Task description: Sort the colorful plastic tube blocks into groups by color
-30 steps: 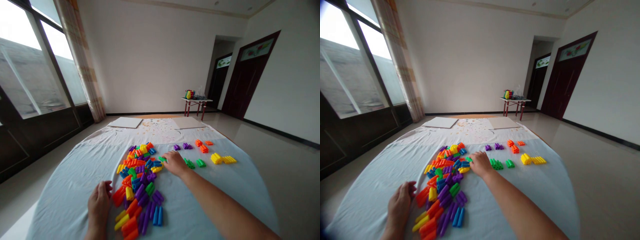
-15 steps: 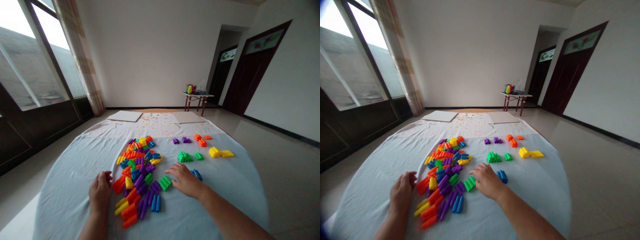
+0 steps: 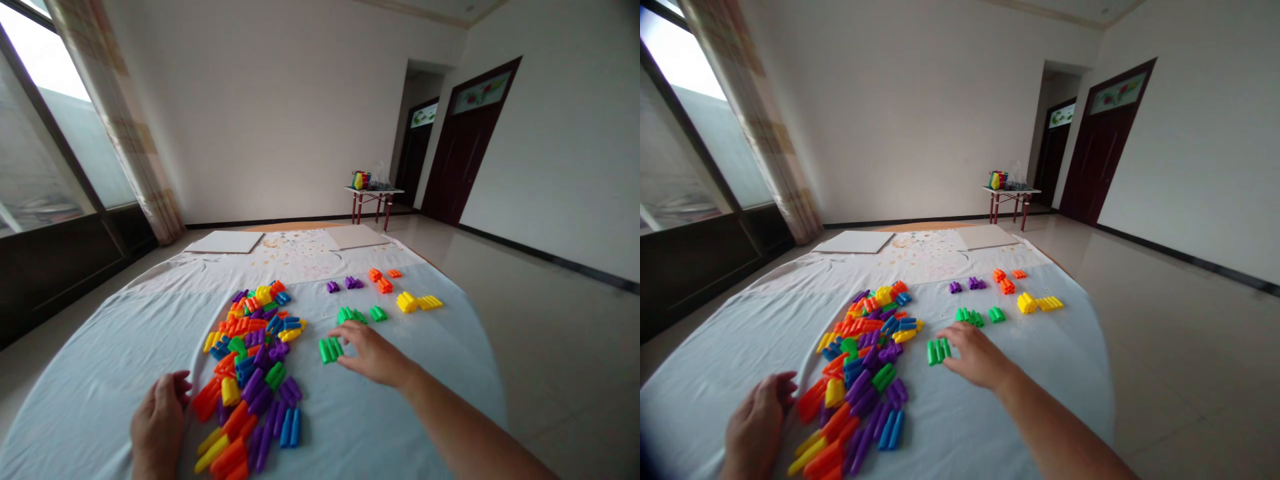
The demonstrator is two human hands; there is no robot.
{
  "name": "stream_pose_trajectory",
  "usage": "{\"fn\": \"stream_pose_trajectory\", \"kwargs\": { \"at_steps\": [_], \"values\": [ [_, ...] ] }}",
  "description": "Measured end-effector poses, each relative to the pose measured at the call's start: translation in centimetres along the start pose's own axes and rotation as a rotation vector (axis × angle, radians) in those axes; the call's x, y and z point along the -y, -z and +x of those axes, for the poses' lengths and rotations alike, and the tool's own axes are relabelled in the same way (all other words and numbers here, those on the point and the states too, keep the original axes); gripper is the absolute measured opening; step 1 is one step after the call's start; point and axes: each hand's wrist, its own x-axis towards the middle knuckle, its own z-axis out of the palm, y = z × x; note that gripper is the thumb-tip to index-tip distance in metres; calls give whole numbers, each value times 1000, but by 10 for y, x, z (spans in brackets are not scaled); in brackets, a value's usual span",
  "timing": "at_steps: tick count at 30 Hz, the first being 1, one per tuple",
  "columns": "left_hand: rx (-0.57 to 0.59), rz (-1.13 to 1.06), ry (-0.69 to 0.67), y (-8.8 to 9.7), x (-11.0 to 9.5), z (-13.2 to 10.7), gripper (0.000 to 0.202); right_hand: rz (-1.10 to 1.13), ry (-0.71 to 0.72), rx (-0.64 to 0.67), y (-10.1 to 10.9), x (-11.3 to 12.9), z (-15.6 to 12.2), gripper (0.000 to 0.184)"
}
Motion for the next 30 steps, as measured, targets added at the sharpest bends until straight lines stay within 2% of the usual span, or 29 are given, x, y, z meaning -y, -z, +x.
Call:
{"fn": "stream_pose_trajectory", "kwargs": {
  "at_steps": [3,6,9,12,17,22,26,30],
  "values": [
    [-7,-22,5,-1,5,4,36,13,-124,-94,29,-28,-6,42],
    [-14,-14,-4,-1,9,7,36,-33,-202,-90,44,-63,-11,43],
    [-10,5,-12,-1,9,7,37,-98,-234,-46,47,-92,-17,42],
    [-6,16,0,0,9,7,36,-134,-263,-13,41,-110,-21,42],
    [-9,69,-7,0,9,9,36,-130,-269,38,25,-116,-23,43],
    [-8,72,15,1,6,6,34,-1,-264,23,16,-119,-25,44],
    [-14,57,24,0,0,1,34,85,-329,-25,17,-124,-30,34],
    [-21,44,55,-1,-5,-2,34,167,-396,-2,16,-125,-30,23]
  ]
}}
